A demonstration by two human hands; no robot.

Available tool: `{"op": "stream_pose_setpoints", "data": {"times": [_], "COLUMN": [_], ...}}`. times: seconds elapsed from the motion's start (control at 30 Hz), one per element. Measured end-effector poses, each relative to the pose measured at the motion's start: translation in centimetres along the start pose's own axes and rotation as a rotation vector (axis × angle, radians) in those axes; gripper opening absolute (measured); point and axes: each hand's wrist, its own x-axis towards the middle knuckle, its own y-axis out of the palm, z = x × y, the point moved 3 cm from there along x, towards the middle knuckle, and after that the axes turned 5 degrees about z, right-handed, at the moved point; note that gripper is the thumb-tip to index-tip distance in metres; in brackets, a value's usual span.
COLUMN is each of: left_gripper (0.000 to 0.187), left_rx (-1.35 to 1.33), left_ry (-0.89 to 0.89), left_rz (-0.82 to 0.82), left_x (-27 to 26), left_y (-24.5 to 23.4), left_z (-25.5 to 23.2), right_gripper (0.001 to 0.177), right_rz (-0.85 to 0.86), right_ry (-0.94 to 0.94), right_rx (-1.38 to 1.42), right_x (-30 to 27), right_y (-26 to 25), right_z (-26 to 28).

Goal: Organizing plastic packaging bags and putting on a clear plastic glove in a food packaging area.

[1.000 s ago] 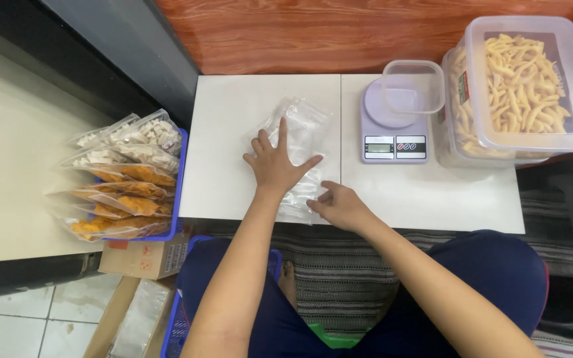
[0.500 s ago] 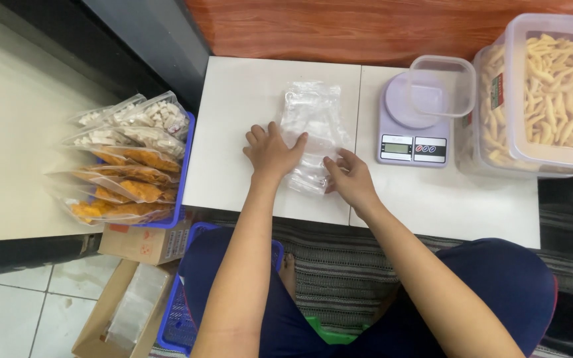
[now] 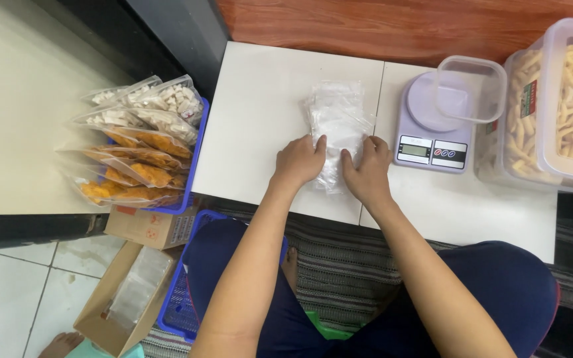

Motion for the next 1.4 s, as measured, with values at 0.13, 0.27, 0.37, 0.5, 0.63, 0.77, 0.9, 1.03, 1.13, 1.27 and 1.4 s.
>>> {"op": "stream_pose_setpoints", "data": {"times": [0.13,0.27,0.37,0.5,0.63,0.77,0.9,1.03,1.13,1.27,1.4], "left_gripper": [0.053,0.061,0.065,0.065,0.065,0.066,0.117,0.132,0.134,0.129,0.107], "left_rx": [-0.036,-0.259,-0.34,-0.495,-0.541,-0.79,-1.202,-1.304,-1.397,-1.548,-1.792], "left_ry": [0.001,0.01,0.023,0.114,0.161,0.182,0.057,-0.005,0.001,0.015,0.135], "left_rz": [-0.133,-0.114,-0.068,-0.075,-0.076,-0.207,0.059,0.218,-0.153,0.128,0.118], "left_x": [1.4,0.7,-0.1,0.1,-0.3,-0.7,-2.4,-4.7,-4.0,-6.4,-4.7], "left_y": [0.1,-0.4,0.5,2.2,1.9,0.9,-2.3,-2.1,-1.7,-1.6,-0.3], "left_z": [1.5,0.7,-0.5,-1.3,-2.0,-1.3,-3.3,-6.4,-6.1,-9.4,-8.8], "right_gripper": [0.062,0.066,0.071,0.08,0.071,0.068,0.073,0.06,0.059,0.052,0.037], "right_rz": [0.036,0.103,0.145,0.224,0.194,0.136,0.277,0.328,0.346,0.351,0.39], "right_ry": [0.027,0.143,0.244,0.296,0.154,0.197,0.41,0.481,0.426,0.457,0.511], "right_rx": [0.041,0.216,0.295,0.364,0.402,0.612,0.974,1.206,1.262,1.386,1.425], "right_x": [0.6,2.0,1.4,-0.7,-1.1,-0.7,1.1,-1.3,-1.1,-1.1,4.5], "right_y": [0.1,1.7,-0.2,-3.4,-4.1,-4.0,-3.2,-3.6,-3.7,-3.3,4.5], "right_z": [-0.4,-3.3,-0.8,4.1,5.3,1.7,-3.1,-0.7,-1.0,-2.9,-20.7]}}
